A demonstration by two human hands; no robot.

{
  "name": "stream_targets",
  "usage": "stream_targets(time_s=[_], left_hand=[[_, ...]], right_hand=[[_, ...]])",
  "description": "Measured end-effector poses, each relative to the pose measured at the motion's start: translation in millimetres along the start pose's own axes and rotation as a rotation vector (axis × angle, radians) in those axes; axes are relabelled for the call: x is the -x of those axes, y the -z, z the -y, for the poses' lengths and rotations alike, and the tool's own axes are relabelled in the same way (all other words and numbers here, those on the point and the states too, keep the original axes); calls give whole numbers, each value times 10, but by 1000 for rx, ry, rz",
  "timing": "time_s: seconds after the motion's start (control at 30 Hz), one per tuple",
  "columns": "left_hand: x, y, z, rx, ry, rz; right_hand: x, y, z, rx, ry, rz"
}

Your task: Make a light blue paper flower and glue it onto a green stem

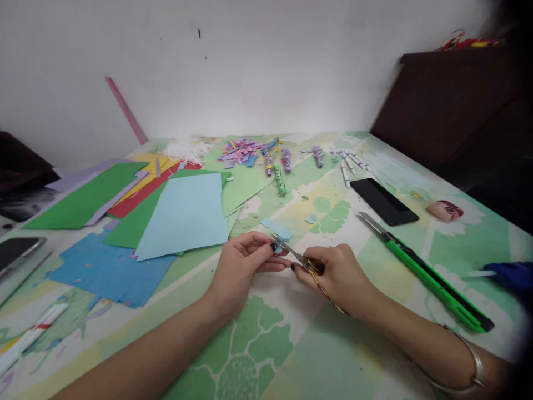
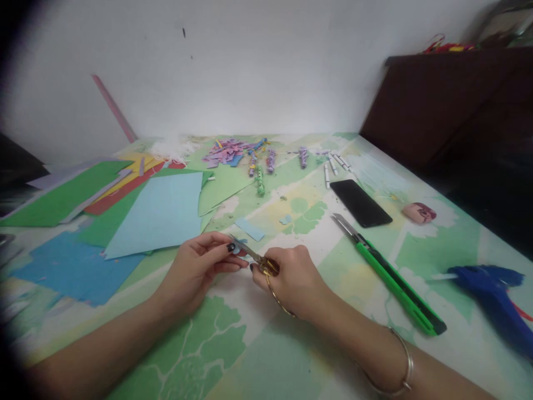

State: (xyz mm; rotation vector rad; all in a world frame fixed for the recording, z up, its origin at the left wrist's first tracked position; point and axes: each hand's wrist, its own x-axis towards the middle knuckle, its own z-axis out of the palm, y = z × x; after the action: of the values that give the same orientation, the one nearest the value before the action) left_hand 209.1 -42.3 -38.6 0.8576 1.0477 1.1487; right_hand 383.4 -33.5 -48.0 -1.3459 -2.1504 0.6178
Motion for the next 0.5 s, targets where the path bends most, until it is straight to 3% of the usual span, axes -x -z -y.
stream_targets(time_s=[0.5], left_hand=[[-20, 24, -7, -6, -14, -25]], right_hand=[[-7, 21, -8, 32, -9, 9]])
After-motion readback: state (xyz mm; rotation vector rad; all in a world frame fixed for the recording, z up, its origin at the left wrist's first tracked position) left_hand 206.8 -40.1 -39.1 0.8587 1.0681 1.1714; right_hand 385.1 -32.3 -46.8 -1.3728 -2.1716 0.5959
